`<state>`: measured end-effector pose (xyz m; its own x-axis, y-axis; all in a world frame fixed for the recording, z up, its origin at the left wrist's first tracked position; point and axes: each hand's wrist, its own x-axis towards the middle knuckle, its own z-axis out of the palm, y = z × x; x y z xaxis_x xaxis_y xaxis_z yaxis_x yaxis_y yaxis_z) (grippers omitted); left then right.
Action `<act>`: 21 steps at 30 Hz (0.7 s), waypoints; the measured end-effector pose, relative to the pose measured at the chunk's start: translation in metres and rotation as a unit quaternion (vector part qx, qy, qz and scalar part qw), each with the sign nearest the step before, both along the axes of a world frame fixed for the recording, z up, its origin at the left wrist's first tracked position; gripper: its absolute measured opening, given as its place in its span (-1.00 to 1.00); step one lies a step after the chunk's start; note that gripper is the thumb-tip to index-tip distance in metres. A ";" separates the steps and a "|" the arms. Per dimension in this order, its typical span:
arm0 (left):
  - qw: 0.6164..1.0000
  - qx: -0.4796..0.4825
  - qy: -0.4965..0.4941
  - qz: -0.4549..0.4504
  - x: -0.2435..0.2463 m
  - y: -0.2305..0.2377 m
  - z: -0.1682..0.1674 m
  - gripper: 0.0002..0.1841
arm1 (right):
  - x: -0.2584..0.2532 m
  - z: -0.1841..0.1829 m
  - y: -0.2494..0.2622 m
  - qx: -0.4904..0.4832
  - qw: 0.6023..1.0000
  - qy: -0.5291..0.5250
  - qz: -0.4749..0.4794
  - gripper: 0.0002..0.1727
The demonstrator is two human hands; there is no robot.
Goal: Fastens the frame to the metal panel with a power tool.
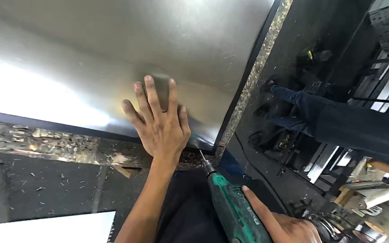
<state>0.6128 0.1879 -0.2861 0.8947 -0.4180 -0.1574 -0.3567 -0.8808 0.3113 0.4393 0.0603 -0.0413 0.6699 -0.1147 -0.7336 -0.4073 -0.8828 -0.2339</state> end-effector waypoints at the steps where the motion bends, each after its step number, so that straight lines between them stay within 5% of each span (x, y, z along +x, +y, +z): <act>1: 1.000 0.000 0.002 0.003 0.000 -0.001 0.000 -0.35 | 0.003 0.000 0.000 -0.002 1.000 0.002 0.009 -0.01; 21: 1.000 0.015 -0.002 -0.005 -0.003 0.001 0.002 -0.30 | 0.017 0.003 -0.013 0.014 0.999 0.023 0.041 -0.05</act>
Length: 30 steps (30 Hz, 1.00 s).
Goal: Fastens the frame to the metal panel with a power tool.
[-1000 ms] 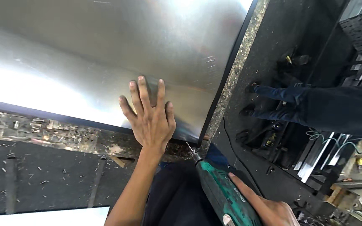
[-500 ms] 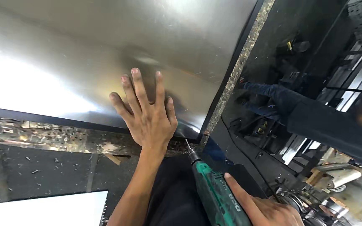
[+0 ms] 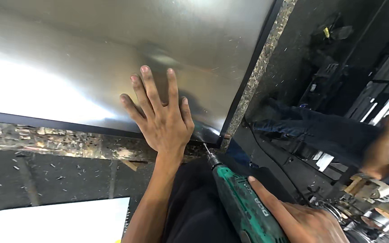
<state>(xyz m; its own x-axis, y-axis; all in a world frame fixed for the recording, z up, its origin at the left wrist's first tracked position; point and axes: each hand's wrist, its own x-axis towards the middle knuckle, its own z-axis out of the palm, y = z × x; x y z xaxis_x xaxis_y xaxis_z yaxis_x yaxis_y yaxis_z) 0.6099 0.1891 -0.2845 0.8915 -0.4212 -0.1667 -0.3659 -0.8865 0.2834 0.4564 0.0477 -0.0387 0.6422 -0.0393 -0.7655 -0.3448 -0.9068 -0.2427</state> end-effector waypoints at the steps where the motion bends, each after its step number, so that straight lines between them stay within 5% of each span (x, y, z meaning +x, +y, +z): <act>1: 1.000 0.003 0.000 -0.002 0.001 0.000 0.000 -0.30 | -0.001 -0.001 0.000 0.000 1.000 -0.003 -0.004 -0.04; 10: 1.000 0.004 -0.008 -0.009 0.000 0.001 -0.002 -0.32 | -0.008 -0.038 0.007 -0.030 0.997 -0.063 -0.015 0.22; 16: 1.000 -0.009 -0.018 -0.002 0.000 0.003 -0.003 -0.31 | -0.014 0.010 -0.018 0.033 0.992 -0.034 -0.115 -0.14; 30: 1.000 -0.005 -0.028 -0.003 0.003 0.001 -0.003 -0.33 | -0.030 0.002 -0.039 -0.017 0.982 -0.058 -0.180 -0.07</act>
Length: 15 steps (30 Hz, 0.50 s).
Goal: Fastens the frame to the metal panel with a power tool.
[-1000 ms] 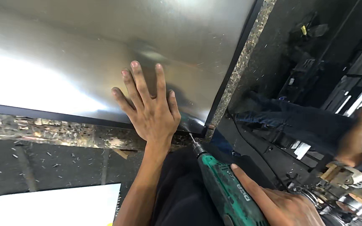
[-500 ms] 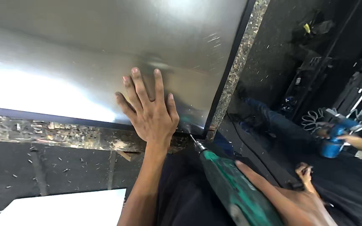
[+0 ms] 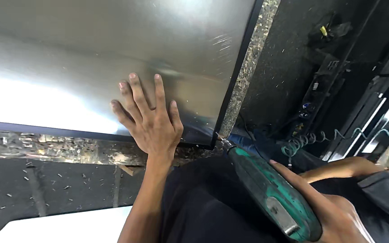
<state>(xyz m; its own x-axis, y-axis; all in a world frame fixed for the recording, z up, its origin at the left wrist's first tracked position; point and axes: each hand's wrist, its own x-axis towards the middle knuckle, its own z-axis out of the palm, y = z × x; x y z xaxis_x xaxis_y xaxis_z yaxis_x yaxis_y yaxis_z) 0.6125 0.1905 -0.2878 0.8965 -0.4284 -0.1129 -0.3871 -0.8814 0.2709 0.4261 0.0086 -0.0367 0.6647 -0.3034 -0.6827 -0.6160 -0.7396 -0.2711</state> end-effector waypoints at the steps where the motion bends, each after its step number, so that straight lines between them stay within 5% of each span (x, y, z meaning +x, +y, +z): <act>1: 1.000 -0.001 0.001 0.000 0.000 -0.001 0.000 -0.33 | 0.001 0.000 0.000 0.001 1.000 0.004 0.000 -0.06; 15: 1.000 0.000 0.007 0.014 0.000 -0.005 0.002 -0.33 | 0.033 0.003 0.006 -0.025 0.994 0.055 0.090 -0.06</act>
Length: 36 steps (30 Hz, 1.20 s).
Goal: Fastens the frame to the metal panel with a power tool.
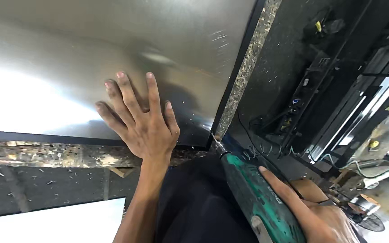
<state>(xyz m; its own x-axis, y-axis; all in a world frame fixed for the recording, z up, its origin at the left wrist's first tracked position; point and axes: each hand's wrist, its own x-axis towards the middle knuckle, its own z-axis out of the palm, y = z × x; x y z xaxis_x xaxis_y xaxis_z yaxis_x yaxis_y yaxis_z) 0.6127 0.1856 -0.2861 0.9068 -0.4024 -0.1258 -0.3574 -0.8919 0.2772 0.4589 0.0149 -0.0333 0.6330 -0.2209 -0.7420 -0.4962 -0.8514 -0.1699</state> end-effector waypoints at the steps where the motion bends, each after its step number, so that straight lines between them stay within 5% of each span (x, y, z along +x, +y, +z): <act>1: 1.000 0.000 0.000 0.002 0.000 0.000 0.000 -0.33 | 0.001 0.001 0.000 0.000 1.000 0.006 0.002 -0.06; 29: 0.999 -0.001 -0.038 -0.001 -0.002 0.007 -0.002 -0.38 | -0.030 -0.042 0.005 -0.043 0.989 -0.123 -0.078 -0.06; 36: 0.999 0.008 -0.039 0.004 0.001 0.005 -0.001 -0.40 | -0.090 0.011 -0.071 0.136 0.936 -0.131 -0.298 -0.05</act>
<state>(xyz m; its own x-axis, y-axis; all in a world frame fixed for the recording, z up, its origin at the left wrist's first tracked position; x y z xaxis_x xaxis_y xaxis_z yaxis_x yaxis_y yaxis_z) 0.6134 0.1911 -0.2875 0.9172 -0.3937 -0.0615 -0.3701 -0.8988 0.2347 0.3686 -0.0556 -0.0223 0.6264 -0.4174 -0.6583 -0.7795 -0.3443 -0.5233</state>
